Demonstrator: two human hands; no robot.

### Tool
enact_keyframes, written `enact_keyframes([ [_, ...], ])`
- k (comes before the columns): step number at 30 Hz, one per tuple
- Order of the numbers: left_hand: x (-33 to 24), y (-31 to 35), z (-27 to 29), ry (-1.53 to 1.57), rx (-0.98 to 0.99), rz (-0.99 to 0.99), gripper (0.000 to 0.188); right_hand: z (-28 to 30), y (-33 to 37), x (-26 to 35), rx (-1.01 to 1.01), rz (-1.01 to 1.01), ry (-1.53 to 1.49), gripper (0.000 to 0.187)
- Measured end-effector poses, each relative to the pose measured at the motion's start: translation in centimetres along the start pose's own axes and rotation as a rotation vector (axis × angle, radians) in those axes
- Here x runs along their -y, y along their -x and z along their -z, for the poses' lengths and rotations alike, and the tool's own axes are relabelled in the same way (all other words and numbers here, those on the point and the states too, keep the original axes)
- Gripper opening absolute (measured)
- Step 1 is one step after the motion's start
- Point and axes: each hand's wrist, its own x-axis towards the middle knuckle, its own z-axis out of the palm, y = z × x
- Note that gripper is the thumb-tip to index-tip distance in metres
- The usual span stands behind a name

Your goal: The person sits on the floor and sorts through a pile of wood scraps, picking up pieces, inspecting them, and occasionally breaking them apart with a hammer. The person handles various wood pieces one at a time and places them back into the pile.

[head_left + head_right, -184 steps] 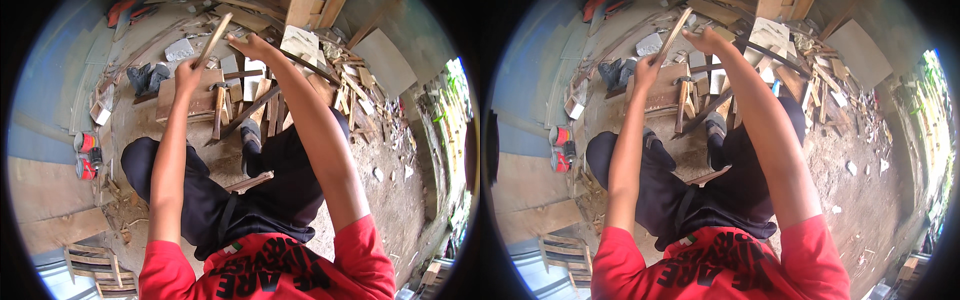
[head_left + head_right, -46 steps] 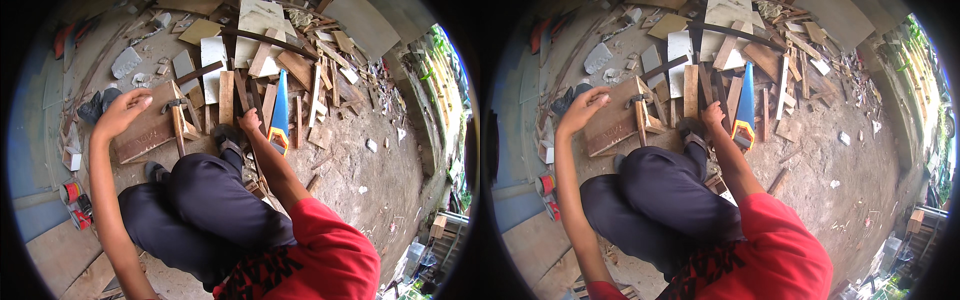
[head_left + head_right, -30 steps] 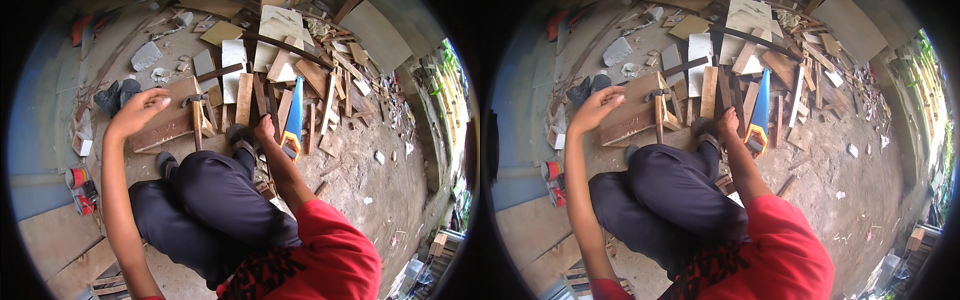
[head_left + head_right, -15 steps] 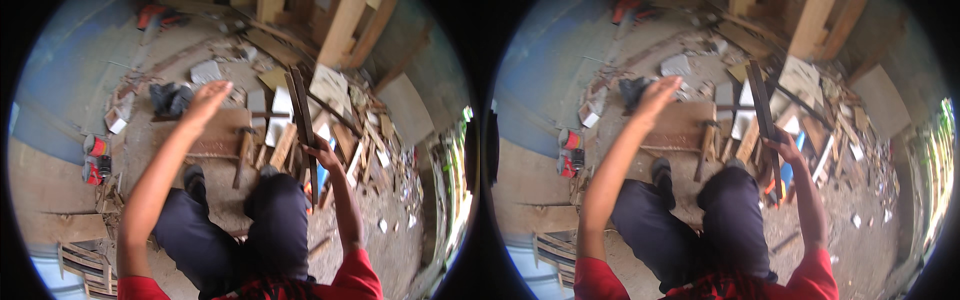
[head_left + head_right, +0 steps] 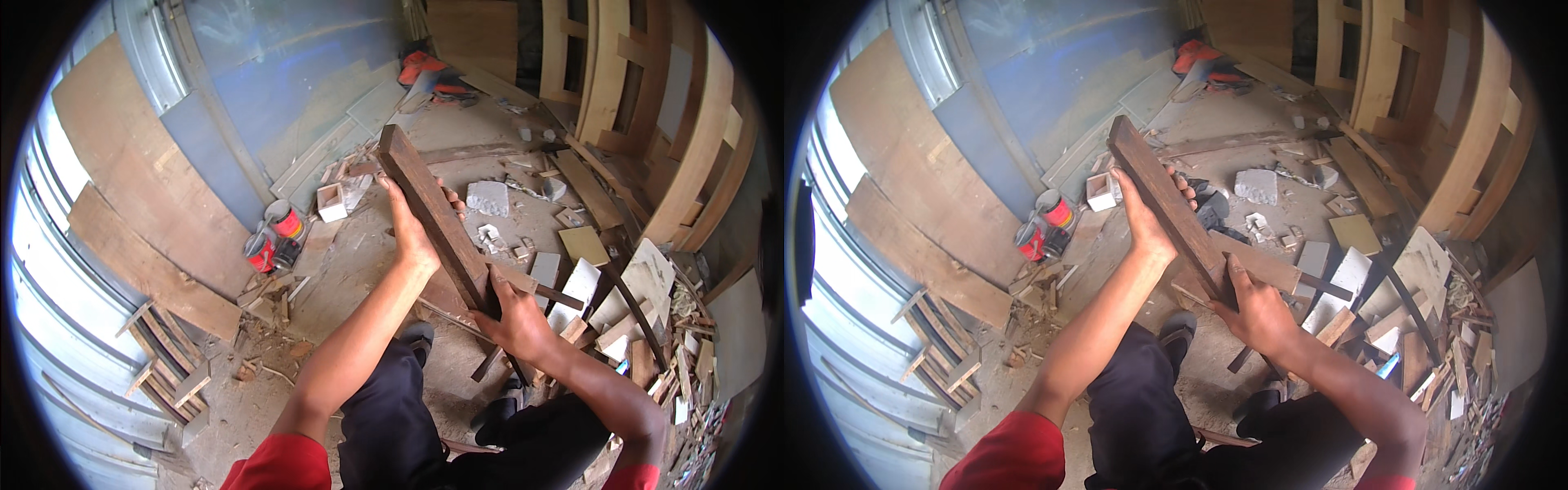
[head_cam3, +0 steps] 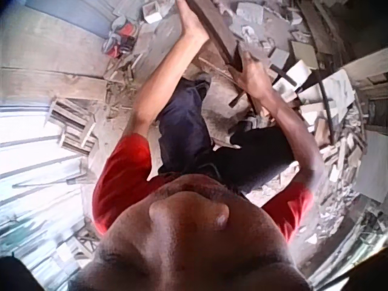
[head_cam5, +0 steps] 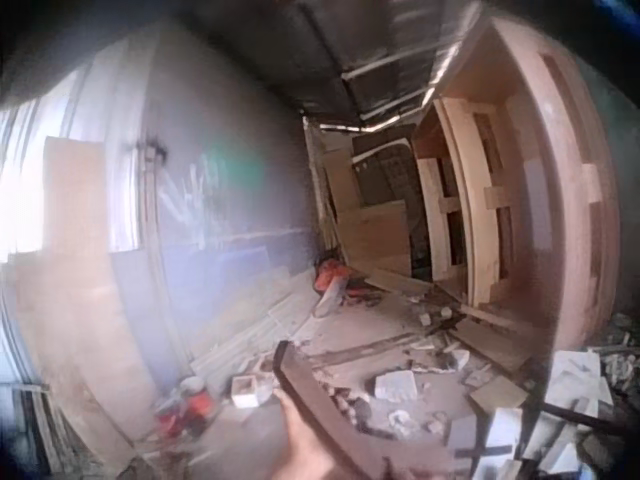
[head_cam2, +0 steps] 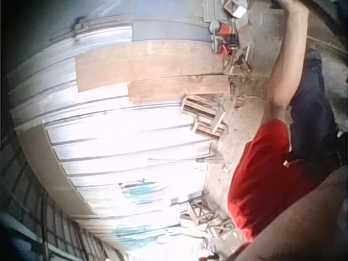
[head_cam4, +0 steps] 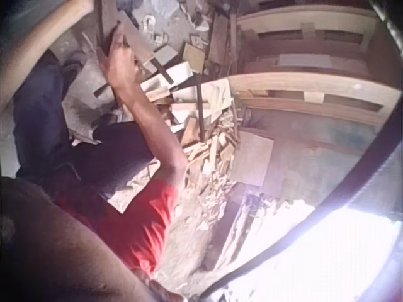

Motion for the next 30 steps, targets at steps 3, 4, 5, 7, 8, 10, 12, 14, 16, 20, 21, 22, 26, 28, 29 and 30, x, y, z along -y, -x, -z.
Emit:
enact_keyframes([
  [3,-0.9,0.9,0.5,-0.01,0.031,-0.062,0.083,-0.3,0.1,-0.2,0.035,-0.012,-0.05,0.074],
  [4,-0.6,1.2,0.5,-0.028,0.044,-0.105,0.079,-0.2,0.2,-0.3,0.03,-0.004,-0.052,0.073],
  [5,-0.4,1.4,0.5,-0.046,0.059,-0.146,0.075,-0.2,0.2,-0.4,0.022,0.003,-0.055,0.072],
  [7,-0.3,1.5,-0.1,-0.1,0.05,-0.136,0.066,-0.2,0.3,-0.8,0.014,-0.01,-0.097,0.071],
  [8,-0.3,1.4,-0.4,-0.126,0.047,-0.129,0.062,-0.5,0.3,-1.0,0.016,-0.026,-0.139,0.071],
  [10,-0.1,1.2,-0.5,-0.103,0.002,-0.115,0.057,-0.7,0.0,-1.2,0.024,-0.05,-0.194,0.07],
  [12,0.2,0.6,-0.1,-0.082,-0.033,-0.099,0.057,-0.4,-0.5,-1.4,0.037,-0.066,-0.228,0.069],
  [14,0.7,-0.2,-0.2,-0.052,-0.075,-0.109,0.061,-0.9,-0.6,-2.2,-0.047,-0.027,-0.254,0.066],
  [16,1.4,-0.7,0.7,-0.021,-0.124,-0.086,0.064,-1.7,-0.6,-2.4,-0.052,-0.077,-0.289,0.065],
  [20,1.1,-2.0,2.4,-0.088,-0.156,-0.049,0.083,-2.5,-1.7,-3.0,-0.039,-0.035,-0.35,0.066],
  [21,1.1,-1.9,2.8,-0.101,-0.215,-0.056,0.082,-2.6,-1.8,-3.4,0.041,-0.058,-0.346,0.065],
  [22,0.8,-2.1,3.1,-0.127,-0.266,-0.07,0.08,-2.6,-2.1,-3.7,0.111,-0.072,-0.35,0.065],
  [26,-1.0,-3.6,6.6,-0.072,-0.336,-0.169,0.074,-2.9,-1.8,-5.7,0.346,-0.187,-0.396,0.072],
  [28,-1.7,-3.7,8.3,-0.076,-0.274,-0.194,0.071,-3.0,-1.8,-5.5,0.359,-0.146,-0.328,0.061],
  [29,-1.6,-3.8,8.8,-0.098,-0.283,-0.205,0.072,-2.9,-1.8,-5.1,0.36,-0.132,-0.27,0.06],
  [30,-1.9,-3.7,9.1,-0.018,-0.231,-0.151,0.069,-2.7,-1.9,-4.7,0.361,-0.113,-0.208,0.059],
])
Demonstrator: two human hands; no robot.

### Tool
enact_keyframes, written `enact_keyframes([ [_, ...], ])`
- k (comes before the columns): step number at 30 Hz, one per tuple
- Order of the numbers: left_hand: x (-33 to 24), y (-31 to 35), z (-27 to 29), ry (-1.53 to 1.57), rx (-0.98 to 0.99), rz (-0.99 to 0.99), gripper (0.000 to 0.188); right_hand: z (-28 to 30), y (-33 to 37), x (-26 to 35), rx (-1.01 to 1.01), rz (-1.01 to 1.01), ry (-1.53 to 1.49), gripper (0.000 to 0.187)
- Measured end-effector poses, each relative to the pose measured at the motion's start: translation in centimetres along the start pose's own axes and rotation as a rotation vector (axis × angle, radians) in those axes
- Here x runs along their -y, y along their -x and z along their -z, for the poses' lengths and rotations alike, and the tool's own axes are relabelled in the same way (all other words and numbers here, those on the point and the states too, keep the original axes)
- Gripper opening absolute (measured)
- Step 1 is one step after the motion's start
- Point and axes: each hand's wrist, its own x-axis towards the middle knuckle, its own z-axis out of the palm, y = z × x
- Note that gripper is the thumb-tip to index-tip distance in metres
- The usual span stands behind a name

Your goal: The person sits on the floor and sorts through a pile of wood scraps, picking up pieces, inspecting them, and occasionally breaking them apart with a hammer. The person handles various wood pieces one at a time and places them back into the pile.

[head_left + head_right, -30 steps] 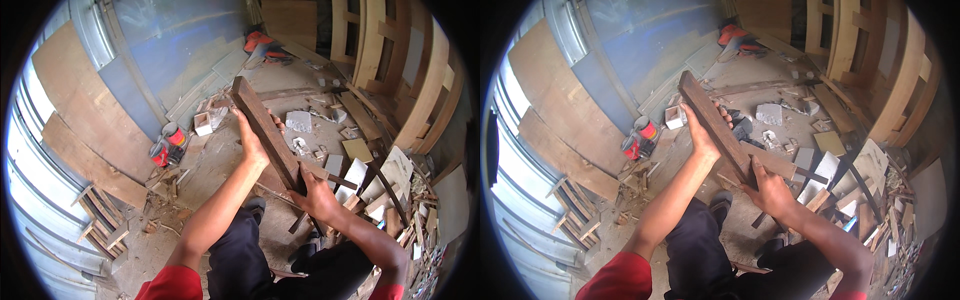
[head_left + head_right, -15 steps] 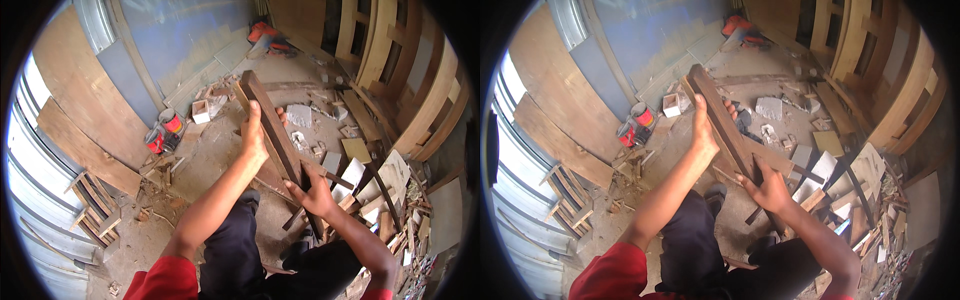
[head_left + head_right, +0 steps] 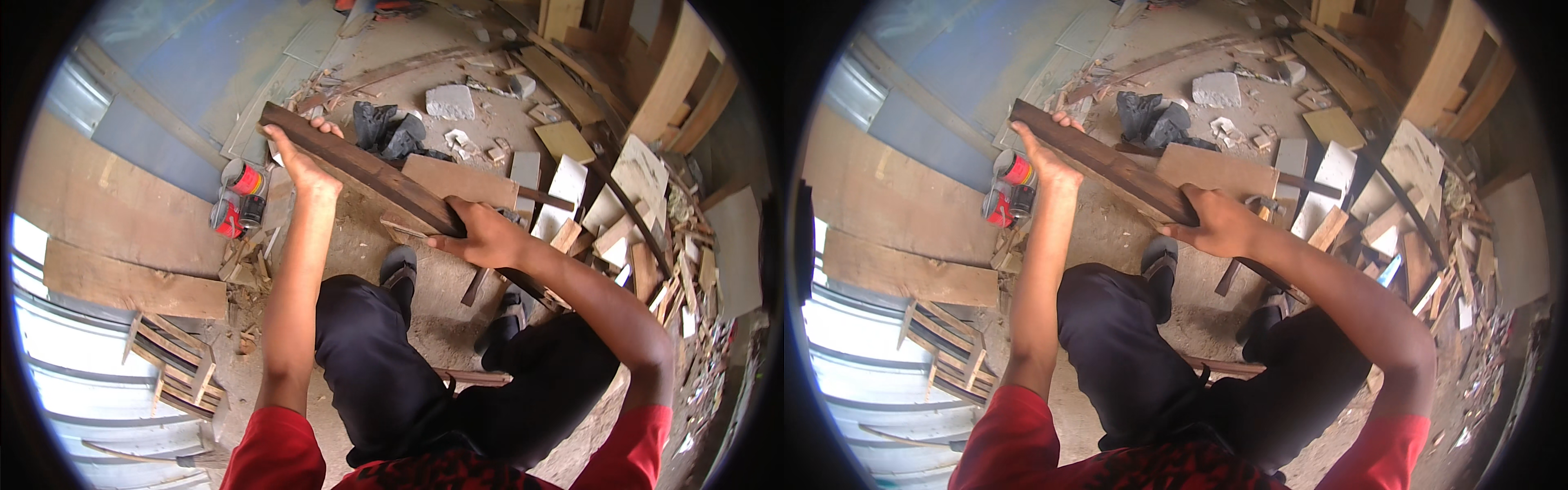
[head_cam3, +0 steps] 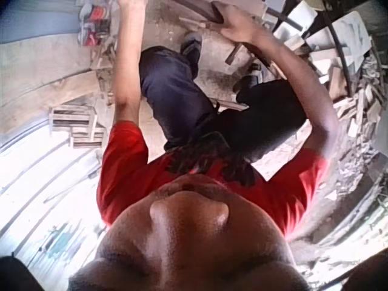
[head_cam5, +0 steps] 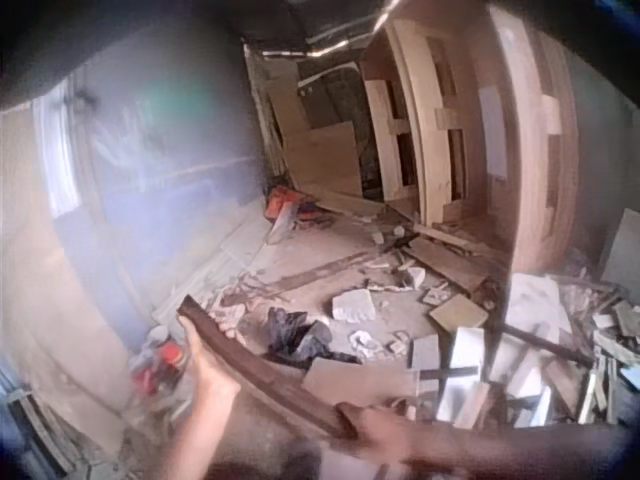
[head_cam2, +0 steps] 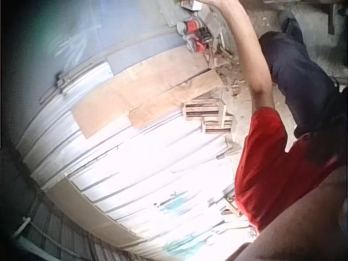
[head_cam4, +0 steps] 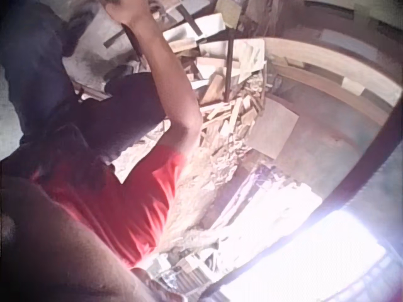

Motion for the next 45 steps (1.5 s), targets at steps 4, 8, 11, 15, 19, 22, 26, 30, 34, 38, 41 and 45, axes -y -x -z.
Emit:
enact_keyframes([
  [4,0.5,1.0,-0.8,0.002,0.138,0.04,0.057,-1.3,0.1,-1.6,-0.145,0.087,0.128,0.054],
  [8,0.8,0.3,-0.5,-0.071,0.125,0.036,0.051,0.6,0.1,-2.6,-0.069,0.097,0.065,0.054],
  [11,1.5,-0.2,0.4,-0.071,0.112,0.039,0.049,1.3,-0.3,-3.9,0.029,0.171,0.006,0.056],
  [15,2.6,0.8,-0.7,-0.042,0.133,0.016,0.048,2.0,0.2,-4.0,0.068,0.104,0.005,0.059],
  [19,1.9,1.4,-3.2,-0.028,0.016,0.042,0.024,1.3,-0.1,-5.3,-0.008,0.159,-0.043,0.062],
  [22,2.3,2.9,-5.3,-0.072,0.085,0.062,0.017,1.4,0.0,-6.1,-0.002,0.114,-0.052,0.069],
  [26,3.1,5.3,-7.0,-0.315,0.209,-0.02,0.018,0.6,-0.6,-6.2,0.016,-0.015,0.006,0.074],
  [30,5.4,6.6,-8.9,-0.382,0.362,-0.203,0.011,-0.5,-1.1,-9.6,-0.143,0.123,-0.012,0.077],
  [34,6.0,7.8,-9.9,-0.335,0.342,-0.231,0.001,0.4,-0.7,-8.9,-0.148,0.211,-0.046,0.074],
  [38,7.4,8.4,-10.1,-0.379,0.368,-0.268,0.004,1.8,0.5,-8.1,-0.002,0.044,-0.145,0.069],
  [41,7.1,9.5,-11.5,-0.425,0.371,-0.286,0.009,2.1,1.0,-8.3,0.035,-0.031,-0.219,0.066],
  [45,6.8,10.2,-12.5,-0.504,0.495,-0.244,0.031,2.8,1.3,-9.3,0.16,-0.215,-0.136,0.062],
])
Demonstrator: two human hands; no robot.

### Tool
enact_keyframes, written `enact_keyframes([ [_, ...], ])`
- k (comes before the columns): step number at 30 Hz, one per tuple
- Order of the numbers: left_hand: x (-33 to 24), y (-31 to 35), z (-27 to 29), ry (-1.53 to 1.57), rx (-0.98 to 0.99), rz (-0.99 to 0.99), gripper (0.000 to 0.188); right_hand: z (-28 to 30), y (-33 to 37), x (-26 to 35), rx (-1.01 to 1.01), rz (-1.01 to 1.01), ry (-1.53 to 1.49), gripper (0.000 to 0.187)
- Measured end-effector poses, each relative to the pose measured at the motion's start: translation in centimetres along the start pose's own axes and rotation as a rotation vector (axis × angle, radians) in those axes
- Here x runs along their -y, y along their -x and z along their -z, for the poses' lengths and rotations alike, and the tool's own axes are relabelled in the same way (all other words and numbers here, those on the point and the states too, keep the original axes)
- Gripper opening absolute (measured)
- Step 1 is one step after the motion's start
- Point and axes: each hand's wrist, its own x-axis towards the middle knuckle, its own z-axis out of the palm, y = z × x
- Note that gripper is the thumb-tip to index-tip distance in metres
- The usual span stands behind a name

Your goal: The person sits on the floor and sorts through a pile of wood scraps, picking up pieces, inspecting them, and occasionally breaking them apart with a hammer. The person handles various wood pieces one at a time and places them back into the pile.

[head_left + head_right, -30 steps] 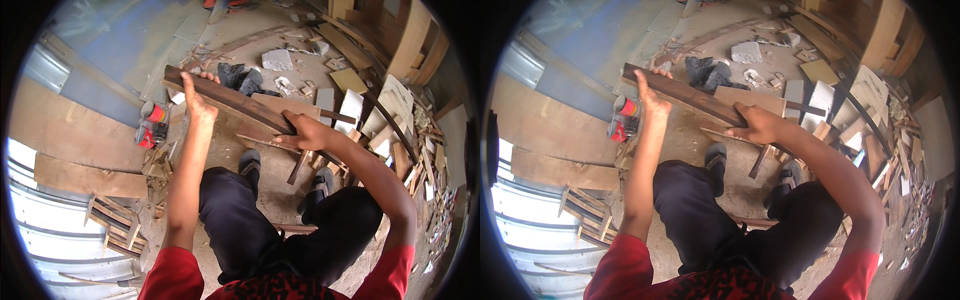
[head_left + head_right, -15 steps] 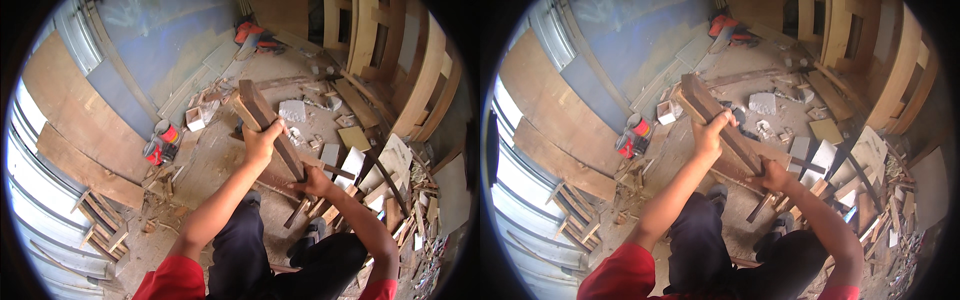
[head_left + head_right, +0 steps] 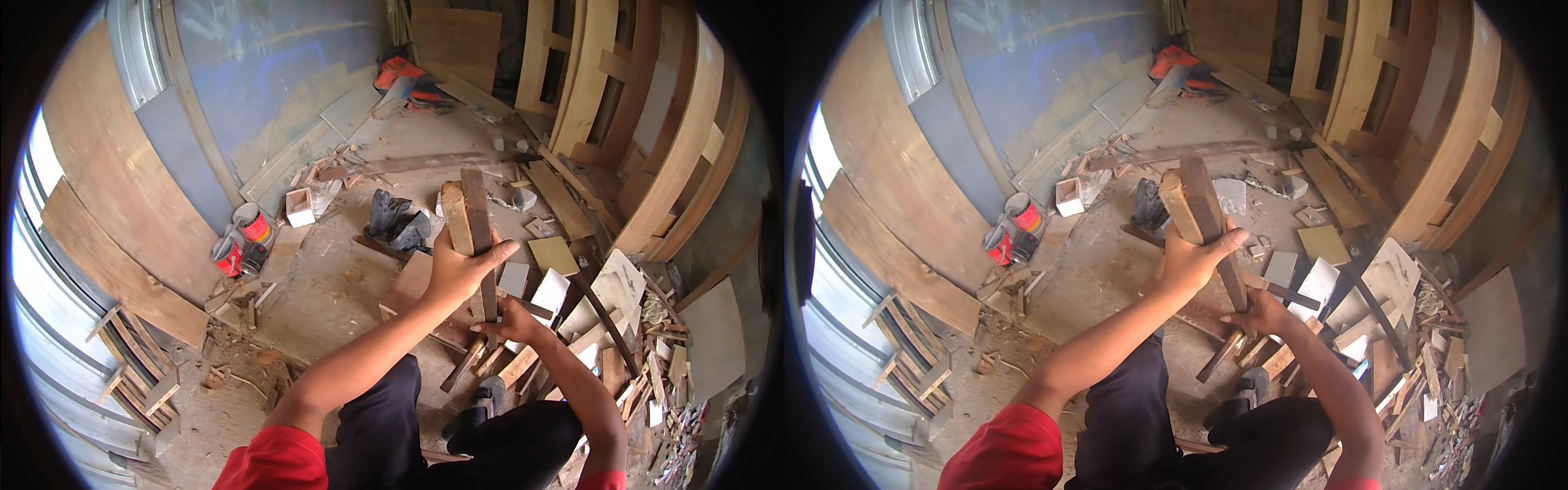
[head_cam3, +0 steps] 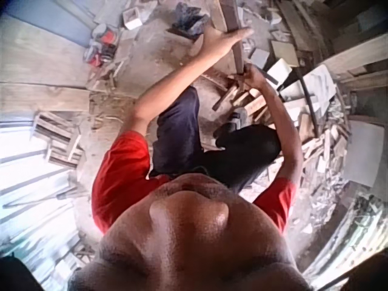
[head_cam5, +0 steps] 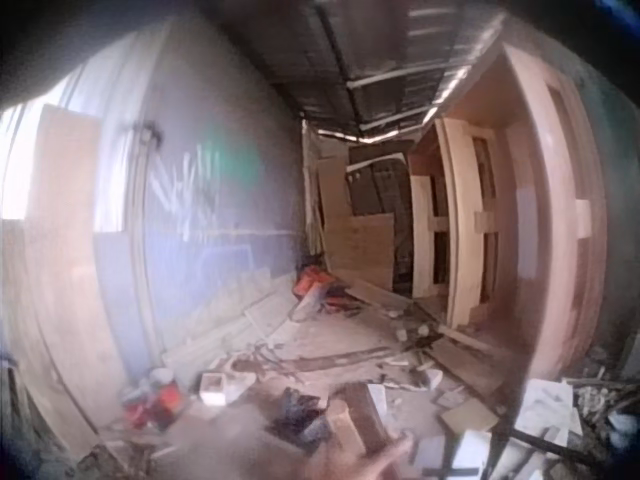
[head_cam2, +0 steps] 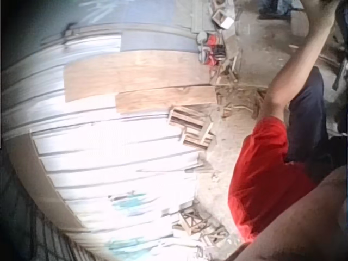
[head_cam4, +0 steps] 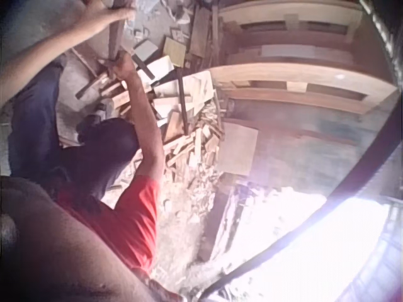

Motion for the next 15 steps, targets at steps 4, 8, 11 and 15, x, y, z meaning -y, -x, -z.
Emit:
enact_keyframes([
  [4,2.4,-1.5,0.9,0.165,-0.15,0.103,0.078,1.1,2.3,-1.5,-0.175,0.263,-0.136,0.061],
  [8,3.1,-3.6,7.5,0.521,-0.435,0.249,0.1,1.6,3.7,1.5,-0.325,0.212,-0.323,0.057],
  [11,4.9,-4.2,9.5,0.667,-0.493,0.216,0.101,2.5,4.8,2.2,-0.489,0.3,-0.501,0.05],
  [15,5.4,-4.0,9.7,0.656,-0.502,0.224,0.1,3.8,5.7,1.6,-0.647,0.254,-0.426,0.038],
])
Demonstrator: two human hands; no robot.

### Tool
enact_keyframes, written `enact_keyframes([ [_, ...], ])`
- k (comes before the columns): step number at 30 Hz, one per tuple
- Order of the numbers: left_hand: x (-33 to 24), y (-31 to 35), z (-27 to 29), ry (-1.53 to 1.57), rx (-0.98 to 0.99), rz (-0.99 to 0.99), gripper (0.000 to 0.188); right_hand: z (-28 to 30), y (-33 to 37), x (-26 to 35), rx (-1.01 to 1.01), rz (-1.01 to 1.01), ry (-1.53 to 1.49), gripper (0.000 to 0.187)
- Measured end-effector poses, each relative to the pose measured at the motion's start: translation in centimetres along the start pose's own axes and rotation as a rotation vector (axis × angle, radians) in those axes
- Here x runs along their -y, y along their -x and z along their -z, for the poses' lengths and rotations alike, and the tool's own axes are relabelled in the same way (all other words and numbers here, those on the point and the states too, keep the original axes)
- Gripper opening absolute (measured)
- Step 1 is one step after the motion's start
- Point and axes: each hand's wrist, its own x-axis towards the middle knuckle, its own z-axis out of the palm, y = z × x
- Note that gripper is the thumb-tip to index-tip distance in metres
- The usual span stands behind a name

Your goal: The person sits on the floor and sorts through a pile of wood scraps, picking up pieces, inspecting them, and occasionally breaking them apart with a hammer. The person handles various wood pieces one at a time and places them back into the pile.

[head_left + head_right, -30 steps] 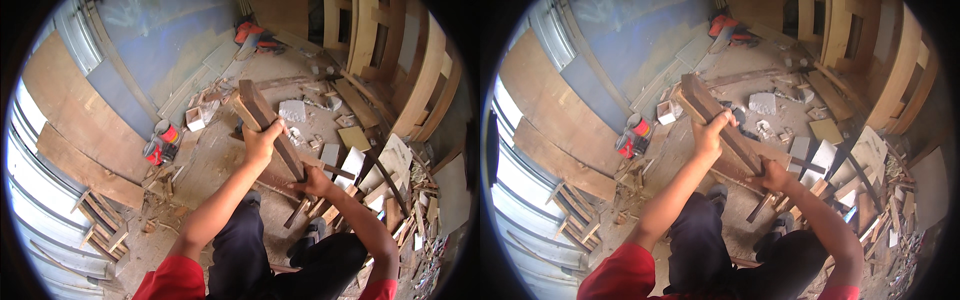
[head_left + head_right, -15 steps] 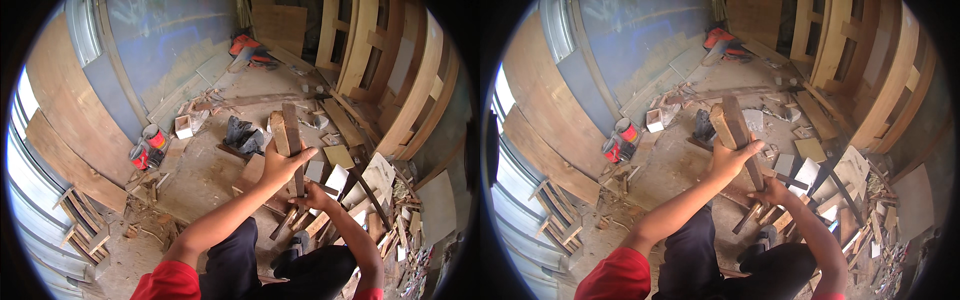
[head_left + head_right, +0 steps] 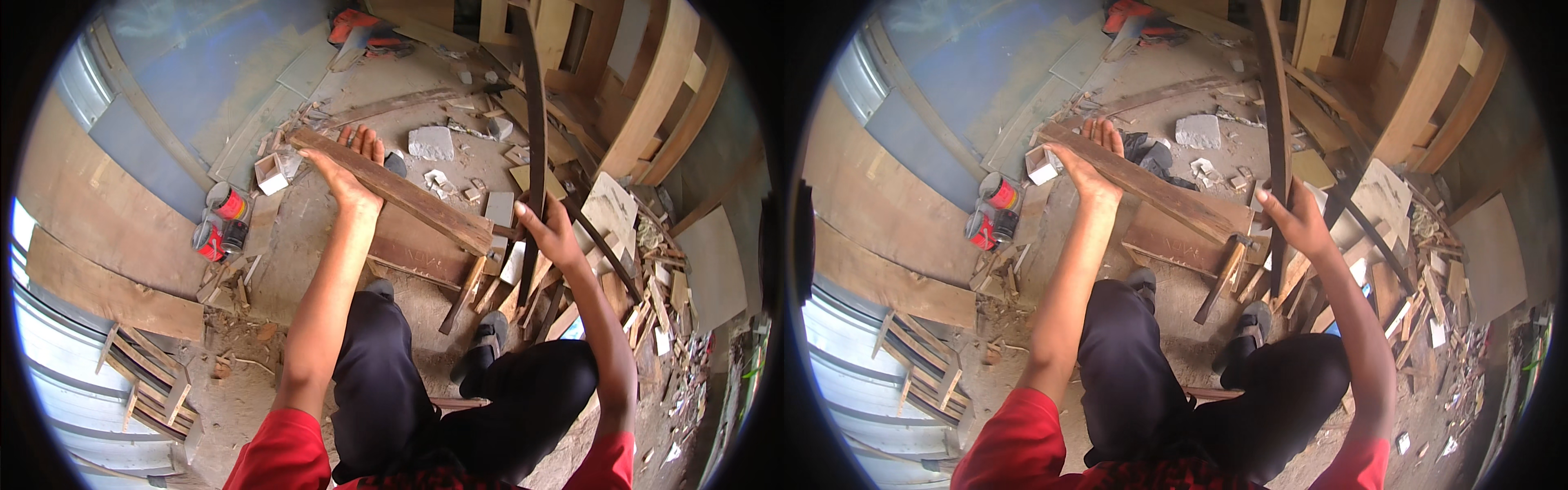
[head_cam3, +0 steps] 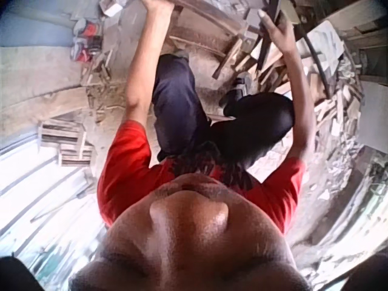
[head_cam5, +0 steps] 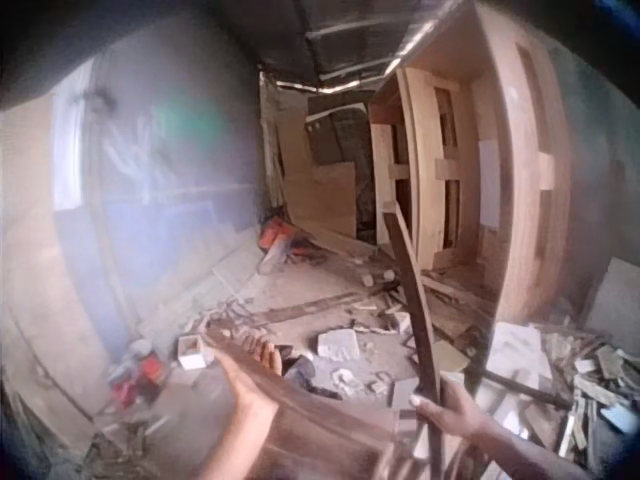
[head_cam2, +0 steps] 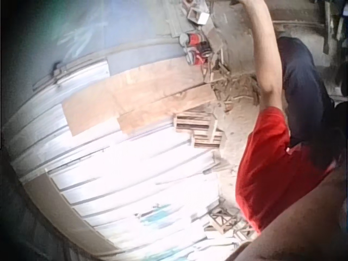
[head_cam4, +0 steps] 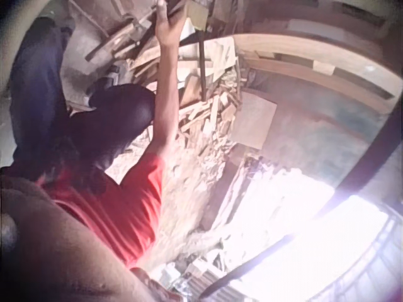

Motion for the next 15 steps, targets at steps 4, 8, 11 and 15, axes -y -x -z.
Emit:
enact_keyframes([
  [4,-1.8,0.4,-0.1,0.08,0.149,0.127,0.084,-0.2,-0.3,1.5,-0.125,-0.029,0.218,0.039],
  [8,-1.4,0.1,0.3,0.127,0.033,0.146,0.076,-0.6,0.4,2.0,-0.054,-0.137,0.15,0.042],
  [11,-1.5,-0.9,1.2,0.22,-0.18,0.178,0.075,-1.0,0.9,2.9,-0.019,-0.158,0.061,0.045],
  [15,-2.4,-2.8,3.8,0.347,-0.28,0.218,0.073,-1.6,0.9,3.6,0.055,-0.108,0.023,0.048],
])
